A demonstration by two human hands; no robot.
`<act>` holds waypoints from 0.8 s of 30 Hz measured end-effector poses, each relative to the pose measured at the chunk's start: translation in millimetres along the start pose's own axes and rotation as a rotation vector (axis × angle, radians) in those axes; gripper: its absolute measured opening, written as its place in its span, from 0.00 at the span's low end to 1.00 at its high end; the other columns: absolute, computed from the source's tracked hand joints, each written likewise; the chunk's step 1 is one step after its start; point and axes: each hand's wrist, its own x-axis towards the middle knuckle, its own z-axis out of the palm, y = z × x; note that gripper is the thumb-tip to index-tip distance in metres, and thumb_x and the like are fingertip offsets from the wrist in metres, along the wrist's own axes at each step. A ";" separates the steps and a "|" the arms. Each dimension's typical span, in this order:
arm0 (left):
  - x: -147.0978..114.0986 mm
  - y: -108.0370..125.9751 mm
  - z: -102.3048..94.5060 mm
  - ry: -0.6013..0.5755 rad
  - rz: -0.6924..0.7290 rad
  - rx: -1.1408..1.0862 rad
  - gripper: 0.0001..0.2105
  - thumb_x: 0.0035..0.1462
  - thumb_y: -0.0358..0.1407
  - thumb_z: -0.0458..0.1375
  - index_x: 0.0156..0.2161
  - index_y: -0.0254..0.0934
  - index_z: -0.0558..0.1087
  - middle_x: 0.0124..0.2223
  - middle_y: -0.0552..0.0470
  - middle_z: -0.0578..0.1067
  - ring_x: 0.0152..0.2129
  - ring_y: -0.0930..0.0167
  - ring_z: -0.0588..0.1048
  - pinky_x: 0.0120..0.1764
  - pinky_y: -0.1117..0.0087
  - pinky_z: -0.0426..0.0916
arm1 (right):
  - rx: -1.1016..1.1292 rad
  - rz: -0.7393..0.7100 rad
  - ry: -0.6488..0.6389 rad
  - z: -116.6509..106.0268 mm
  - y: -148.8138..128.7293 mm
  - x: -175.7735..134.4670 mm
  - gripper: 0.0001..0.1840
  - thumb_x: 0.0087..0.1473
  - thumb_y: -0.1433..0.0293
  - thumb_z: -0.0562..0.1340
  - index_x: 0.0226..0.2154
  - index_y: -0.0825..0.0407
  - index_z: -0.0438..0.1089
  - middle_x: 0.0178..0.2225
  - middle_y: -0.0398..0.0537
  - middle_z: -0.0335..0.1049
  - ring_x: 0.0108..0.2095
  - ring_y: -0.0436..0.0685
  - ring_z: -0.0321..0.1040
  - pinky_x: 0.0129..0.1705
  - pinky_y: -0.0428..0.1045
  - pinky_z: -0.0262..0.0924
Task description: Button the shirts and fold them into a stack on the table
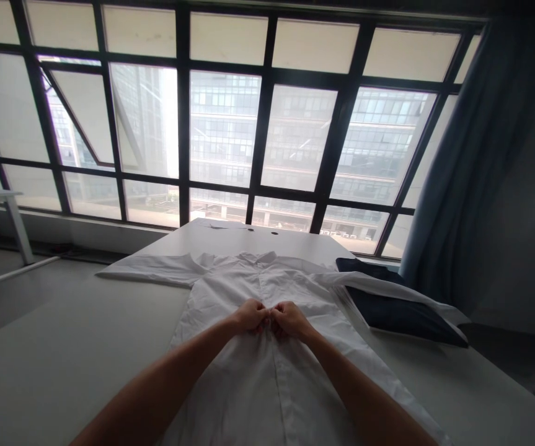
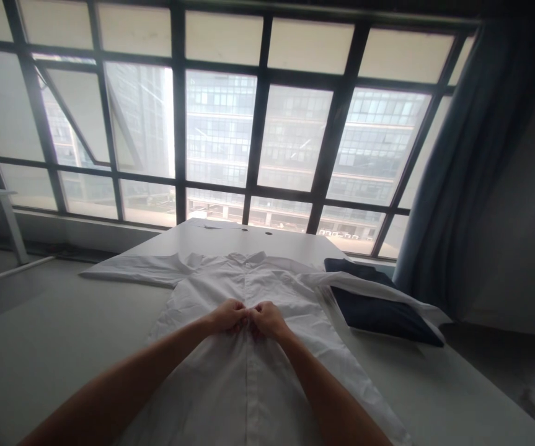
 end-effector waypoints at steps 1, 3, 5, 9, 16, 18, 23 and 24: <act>-0.7 0.9 -0.5 -0.006 0.025 0.059 0.14 0.61 0.34 0.51 0.23 0.36 0.66 0.16 0.58 0.64 0.12 0.75 0.63 0.20 0.75 0.58 | -0.003 0.013 -0.012 -0.5 -0.9 -0.5 0.13 0.54 0.72 0.56 0.20 0.54 0.67 0.15 0.41 0.66 0.13 0.49 0.64 0.14 0.42 0.54; -2.5 2.7 -2.7 -0.001 0.107 0.223 0.14 0.61 0.34 0.50 0.25 0.35 0.69 0.17 0.56 0.67 0.14 0.73 0.67 0.22 0.73 0.61 | 0.003 0.031 -0.047 -2.2 -2.9 -2.4 0.14 0.55 0.72 0.55 0.20 0.54 0.66 0.15 0.41 0.65 0.12 0.48 0.61 0.13 0.42 0.50; -4.8 3.9 -6.1 0.069 0.224 0.438 0.12 0.61 0.36 0.51 0.28 0.35 0.72 0.23 0.52 0.73 0.21 0.69 0.73 0.29 0.71 0.66 | 0.001 0.037 -0.070 -4.4 -4.7 -4.8 0.15 0.57 0.72 0.54 0.21 0.54 0.65 0.15 0.40 0.64 0.12 0.46 0.58 0.13 0.41 0.47; -8.4 -1.5 -13.1 0.240 0.389 0.799 0.14 0.59 0.41 0.56 0.44 0.34 0.75 0.45 0.39 0.77 0.46 0.57 0.74 0.49 0.60 0.66 | -0.123 0.001 0.030 -10.3 -5.0 -9.7 0.10 0.55 0.70 0.57 0.25 0.54 0.69 0.20 0.43 0.69 0.18 0.48 0.64 0.20 0.43 0.54; -15.2 -27.3 -16.3 -0.013 0.319 0.942 0.28 0.68 0.47 0.40 0.68 0.37 0.54 0.71 0.40 0.47 0.68 0.56 0.45 0.63 0.43 0.40 | -0.788 -0.274 0.150 -32.0 -2.5 -26.0 0.13 0.51 0.64 0.65 0.38 0.54 0.75 0.45 0.57 0.73 0.46 0.60 0.69 0.48 0.50 0.59; -17.5 -27.5 -19.1 -0.078 0.328 0.946 0.30 0.67 0.49 0.43 0.68 0.36 0.53 0.71 0.39 0.47 0.67 0.54 0.44 0.62 0.43 0.42 | -0.837 -0.240 0.062 -34.6 -8.7 -27.2 0.11 0.47 0.62 0.68 0.31 0.52 0.76 0.41 0.56 0.74 0.43 0.62 0.71 0.45 0.51 0.61; -5.9 -7.0 -33.3 -0.064 0.382 0.832 0.14 0.59 0.39 0.55 0.46 0.38 0.78 0.53 0.41 0.75 0.51 0.58 0.71 0.55 0.61 0.62 | -0.841 -0.175 0.120 -18.9 -33.4 -8.9 0.13 0.46 0.59 0.69 0.22 0.52 0.74 0.31 0.56 0.77 0.39 0.64 0.74 0.41 0.52 0.64; -0.5 -2.0 -35.6 -0.009 0.356 0.801 0.12 0.58 0.36 0.54 0.40 0.37 0.80 0.47 0.41 0.78 0.46 0.60 0.74 0.51 0.63 0.65 | -0.824 -0.172 0.135 -13.4 -37.4 -2.9 0.13 0.47 0.59 0.69 0.23 0.52 0.74 0.32 0.57 0.77 0.40 0.65 0.74 0.41 0.53 0.64</act>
